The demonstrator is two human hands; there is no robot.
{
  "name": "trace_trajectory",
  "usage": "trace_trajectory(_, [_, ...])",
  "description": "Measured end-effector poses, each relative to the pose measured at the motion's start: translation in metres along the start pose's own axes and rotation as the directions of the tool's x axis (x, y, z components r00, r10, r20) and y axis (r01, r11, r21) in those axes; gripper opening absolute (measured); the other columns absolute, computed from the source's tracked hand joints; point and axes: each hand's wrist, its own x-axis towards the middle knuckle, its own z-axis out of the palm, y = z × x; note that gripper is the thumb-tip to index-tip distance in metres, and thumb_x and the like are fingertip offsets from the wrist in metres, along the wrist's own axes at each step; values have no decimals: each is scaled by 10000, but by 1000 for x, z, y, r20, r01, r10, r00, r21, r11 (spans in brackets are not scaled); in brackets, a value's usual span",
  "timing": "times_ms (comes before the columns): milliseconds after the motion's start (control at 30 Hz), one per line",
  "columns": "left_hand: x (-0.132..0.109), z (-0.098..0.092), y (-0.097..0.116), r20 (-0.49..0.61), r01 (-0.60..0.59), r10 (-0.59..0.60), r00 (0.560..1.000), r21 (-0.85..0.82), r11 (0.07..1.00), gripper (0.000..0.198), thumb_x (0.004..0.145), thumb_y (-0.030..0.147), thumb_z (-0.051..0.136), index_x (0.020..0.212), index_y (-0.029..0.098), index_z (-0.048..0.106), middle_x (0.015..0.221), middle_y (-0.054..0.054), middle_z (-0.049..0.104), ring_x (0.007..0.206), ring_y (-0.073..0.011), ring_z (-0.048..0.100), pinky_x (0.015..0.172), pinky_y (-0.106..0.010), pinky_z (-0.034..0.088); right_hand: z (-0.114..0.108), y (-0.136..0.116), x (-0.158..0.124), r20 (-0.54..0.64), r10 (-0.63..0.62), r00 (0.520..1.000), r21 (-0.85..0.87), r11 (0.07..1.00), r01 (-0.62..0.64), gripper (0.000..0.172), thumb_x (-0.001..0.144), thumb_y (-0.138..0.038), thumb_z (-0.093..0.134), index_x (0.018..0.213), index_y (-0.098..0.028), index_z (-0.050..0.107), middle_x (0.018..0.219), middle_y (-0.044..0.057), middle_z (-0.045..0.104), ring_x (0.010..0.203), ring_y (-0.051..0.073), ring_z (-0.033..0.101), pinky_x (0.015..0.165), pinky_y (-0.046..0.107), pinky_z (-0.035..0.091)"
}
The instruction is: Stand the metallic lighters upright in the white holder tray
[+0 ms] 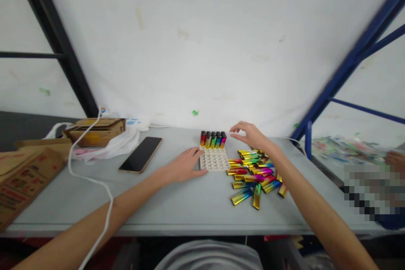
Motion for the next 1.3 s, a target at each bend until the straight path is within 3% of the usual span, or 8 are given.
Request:
trace_trajectory(100, [1,0,-2,-5,9,-9,1000,-22,1000,628,880,576,629,1353,185,493,1377,-159,532,1266,-327,551,1113,-460,420,-18,14,-37,122,136,983,-26,991,-134,273,952,-412,587,998,-198,751,981,93,738,871,218,681,863,360,522])
trace_trajectory(233, [2,-2,-3,11,25,-25,1000,-23,999,641,858,559,646,1348,171,504,1385,-171,536,1290,-334,537,1124,-464,418,-15,38,-72,261,233,937,-45,972,-230,328,933,-425,579,1091,-198,756,1112,112,743,990,261,688,914,377,516])
trace_trajectory(533, [3,-1,-4,-2,43,-43,999,-32,999,659,838,564,675,1337,163,521,1357,-160,536,1259,-321,560,1145,-458,412,12,66,-82,281,259,924,-19,964,-265,396,932,-491,557,1070,-180,758,1088,124,745,953,277,669,876,373,493])
trace_trajectory(867, [6,3,-8,-42,29,-31,999,-62,998,647,788,526,742,1306,193,544,1317,-143,549,1228,-314,570,1140,-460,416,11,20,-46,-21,356,934,340,881,-328,540,926,-605,532,1230,-182,673,697,-9,601,583,137,455,555,255,370])
trace_trajectory(1000, [5,4,-9,-44,19,-22,999,-63,998,649,795,517,741,1314,190,532,1305,-139,546,1229,-307,567,1145,-455,411,23,-8,-12,-120,443,888,586,754,-297,473,837,-654,640,877,-185,680,679,-7,551,640,143,486,603,261,416])
trace_trajectory(1100, [5,3,-8,-41,19,-21,999,-53,998,641,802,527,733,1308,189,530,1302,-139,547,1227,-310,567,1137,-459,417,41,-28,5,-84,458,885,751,613,-246,542,899,-722,489,759,-204,570,700,4,556,667,150,530,645,273,458])
trace_trajectory(1200, [5,2,-6,-38,19,-20,999,-43,999,629,807,522,728,1298,180,534,1289,-142,555,1220,-315,571,1125,-457,426,65,-45,8,48,393,918,853,462,-242,521,913,-732,451,893,-222,558,766,9,595,693,164,584,673,295,498])
trace_trajectory(1300, [5,1,-5,-40,12,-14,999,-39,999,621,813,524,722,1295,180,534,1284,-142,556,1216,-314,571,1122,-452,426,85,-55,3,139,366,920,896,348,-274,484,884,-723,530,977,-249,541,676,-46,491,555,130,481,557,265,441])
